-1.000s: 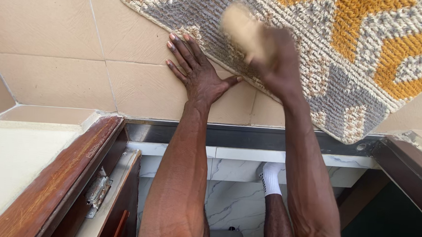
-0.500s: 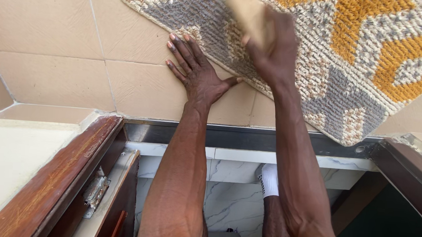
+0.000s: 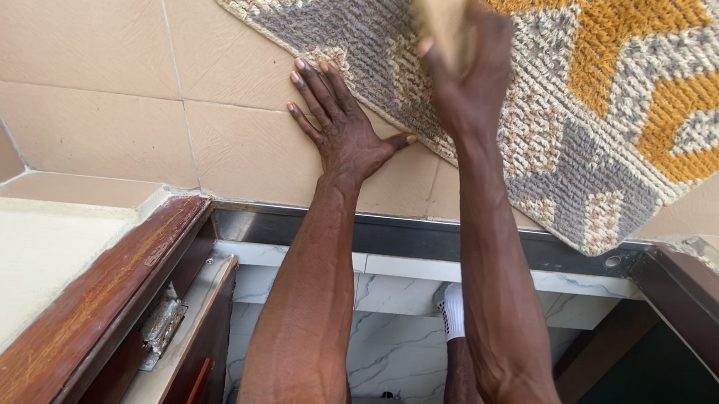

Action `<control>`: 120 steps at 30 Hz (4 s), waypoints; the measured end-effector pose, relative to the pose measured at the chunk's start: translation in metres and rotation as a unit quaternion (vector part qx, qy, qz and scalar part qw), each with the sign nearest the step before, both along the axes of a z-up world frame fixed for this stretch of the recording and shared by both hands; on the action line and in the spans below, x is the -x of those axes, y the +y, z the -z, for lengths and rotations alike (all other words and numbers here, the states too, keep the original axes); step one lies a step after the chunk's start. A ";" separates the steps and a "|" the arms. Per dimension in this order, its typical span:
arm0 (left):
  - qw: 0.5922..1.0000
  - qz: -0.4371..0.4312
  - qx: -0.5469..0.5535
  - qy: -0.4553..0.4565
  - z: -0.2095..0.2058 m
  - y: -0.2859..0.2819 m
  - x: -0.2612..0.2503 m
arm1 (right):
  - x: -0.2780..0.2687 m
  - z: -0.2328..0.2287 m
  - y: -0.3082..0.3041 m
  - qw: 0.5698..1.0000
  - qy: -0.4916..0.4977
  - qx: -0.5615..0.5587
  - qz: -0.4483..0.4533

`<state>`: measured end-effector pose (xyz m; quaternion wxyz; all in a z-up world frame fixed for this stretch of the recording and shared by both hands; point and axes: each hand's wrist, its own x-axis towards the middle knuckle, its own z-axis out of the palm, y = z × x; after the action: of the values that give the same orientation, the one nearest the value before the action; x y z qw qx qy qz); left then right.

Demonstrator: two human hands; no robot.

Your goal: The person scrubs a rug with a brush, moving the brush back and forth across different sections while holding the rug in place by hand.

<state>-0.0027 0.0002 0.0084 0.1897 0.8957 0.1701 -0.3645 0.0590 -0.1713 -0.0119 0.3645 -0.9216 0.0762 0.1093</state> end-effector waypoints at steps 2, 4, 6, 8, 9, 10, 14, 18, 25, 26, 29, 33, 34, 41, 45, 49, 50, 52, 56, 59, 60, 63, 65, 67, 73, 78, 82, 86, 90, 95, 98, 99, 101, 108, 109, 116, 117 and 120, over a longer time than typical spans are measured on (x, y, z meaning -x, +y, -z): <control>1.000 -0.006 0.004 -0.012 0.001 0.000 0.001 | -0.013 0.018 0.009 0.994 -0.067 0.069 0.046; 1.000 -0.008 0.007 -0.012 0.007 0.001 0.005 | -0.012 0.030 0.037 0.981 -0.141 0.128 0.029; 1.000 -0.008 0.008 -0.004 0.018 0.003 0.009 | 0.016 0.018 0.054 0.982 -0.123 0.111 -0.087; 0.955 0.131 -0.130 -0.231 0.029 0.001 0.009 | 0.033 -0.003 0.048 0.981 -0.027 0.017 -0.192; 0.899 0.193 -0.200 -0.338 0.031 0.003 0.007 | 0.036 -0.012 0.045 0.969 0.020 -0.032 -0.243; 0.951 0.129 -0.131 -0.249 0.029 0.004 0.008 | 0.037 -0.018 0.042 0.978 0.030 -0.036 -0.203; 1.000 -0.023 0.017 0.001 0.004 -0.002 0.001 | 0.029 -0.024 0.028 0.996 0.029 -0.061 0.062; 1.000 -0.011 0.006 0.015 0.013 0.001 0.003 | 0.030 -0.012 0.062 0.995 0.055 0.053 0.067; 0.990 0.031 -0.020 -0.138 0.038 0.002 0.018 | 0.046 -0.031 0.064 0.999 0.001 -0.030 0.025; 0.996 0.011 -0.008 -0.086 0.035 0.000 0.018 | 0.043 -0.031 0.066 0.989 0.034 -0.053 0.134; 0.983 0.042 -0.063 -0.165 0.038 0.005 0.021 | 0.038 -0.023 0.101 0.970 0.102 -0.057 0.214; 0.978 0.074 -0.072 -0.179 0.049 0.006 0.030 | 0.026 -0.018 0.130 0.997 0.054 -0.036 0.032; 0.961 0.129 -0.167 -0.181 0.049 0.007 0.031 | 0.025 -0.021 0.130 0.993 0.064 -0.058 0.087; 0.971 0.083 -0.120 -0.187 0.046 0.003 0.022 | 0.034 -0.023 0.111 0.974 0.085 -0.007 0.212; 0.984 0.068 -0.055 -0.157 0.040 0.005 0.021 | 0.019 -0.007 0.112 0.989 0.133 -0.043 0.037; 0.999 0.041 0.001 -0.029 0.028 0.005 0.012 | 0.025 -0.004 0.086 0.996 0.038 -0.060 0.062; 0.999 0.027 0.010 -0.024 0.028 0.004 0.013 | 0.029 -0.002 0.080 0.992 0.009 -0.046 0.114; 0.996 0.028 0.005 -0.084 0.037 0.004 0.021 | 0.036 0.004 0.080 0.995 -0.012 -0.011 0.095; 0.952 0.130 -0.098 -0.261 0.057 0.010 0.032 | 0.039 -0.003 0.094 0.994 -0.001 -0.025 -0.102; 0.985 0.079 -0.034 -0.148 0.047 0.005 0.029 | 0.027 -0.011 0.091 0.999 0.016 -0.028 -0.024; 0.996 0.035 0.014 -0.080 0.040 0.006 0.022 | 0.020 -0.008 0.092 0.999 0.022 -0.019 0.030; 0.999 0.024 0.011 -0.047 0.019 0.002 0.008 | 0.021 0.010 0.077 0.999 -0.029 -0.025 -0.027; 1.000 -0.007 0.024 -0.018 0.006 -0.001 0.006 | 0.016 0.035 0.057 0.988 -0.117 0.100 0.020; 0.999 -0.017 0.021 -0.017 0.000 0.002 -0.001 | 0.008 0.055 0.052 0.964 -0.165 0.207 0.028; 0.996 -0.012 0.017 -0.088 0.007 0.002 0.008 | 0.017 0.055 0.052 0.952 -0.145 0.267 -0.028; 0.994 -0.032 0.044 -0.099 0.010 0.003 0.011 | 0.011 0.041 0.056 0.952 -0.142 0.269 -0.032; 0.984 -0.024 0.076 -0.161 0.008 0.015 0.014 | 0.006 0.039 0.058 0.950 -0.138 0.279 -0.030; 0.969 -0.011 0.034 -0.243 0.001 0.037 0.048 | 0.009 0.044 0.055 0.946 -0.155 0.284 -0.034; 0.921 -0.206 0.121 -0.306 -0.019 0.045 0.072 | 0.009 0.042 0.055 0.949 -0.134 0.282 -0.040; 0.958 -0.180 0.031 -0.220 -0.022 0.054 0.063 | 0.010 0.043 0.056 0.949 -0.125 0.284 -0.046; 0.982 -0.075 -0.042 -0.166 -0.025 0.051 0.042 | 0.011 0.045 0.056 0.947 -0.135 0.288 -0.044; 0.984 -0.037 -0.054 -0.165 -0.027 0.049 0.034 | 0.010 0.046 0.056 0.946 -0.145 0.287 -0.043; 0.950 0.016 -0.112 -0.290 -0.034 0.041 0.021 | 0.010 0.046 0.055 0.946 -0.138 0.291 -0.043; 0.953 -0.056 -0.017 -0.297 -0.009 0.002 -0.028 | 0.010 0.050 0.057 0.937 -0.120 0.325 -0.038; 0.947 -0.059 -0.004 -0.315 -0.001 -0.002 -0.035 | 0.009 0.052 0.057 0.933 -0.127 0.334 -0.035; 0.899 -0.099 0.110 -0.413 0.040 -0.008 -0.034 | 0.011 0.070 0.050 0.920 -0.139 0.364 -0.033; 0.892 -0.114 0.142 -0.413 0.043 -0.007 -0.035 | 0.011 0.072 0.050 0.918 -0.137 0.370 -0.032; 0.897 0.013 0.126 -0.423 0.050 -0.007 -0.051 | 0.010 0.070 0.052 0.915 -0.130 0.381 -0.036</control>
<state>0.0483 -0.0068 -0.0421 0.3498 0.9363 0.0149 0.0276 0.0492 -0.1194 -0.0822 -0.0120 -0.9988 0.0309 -0.0362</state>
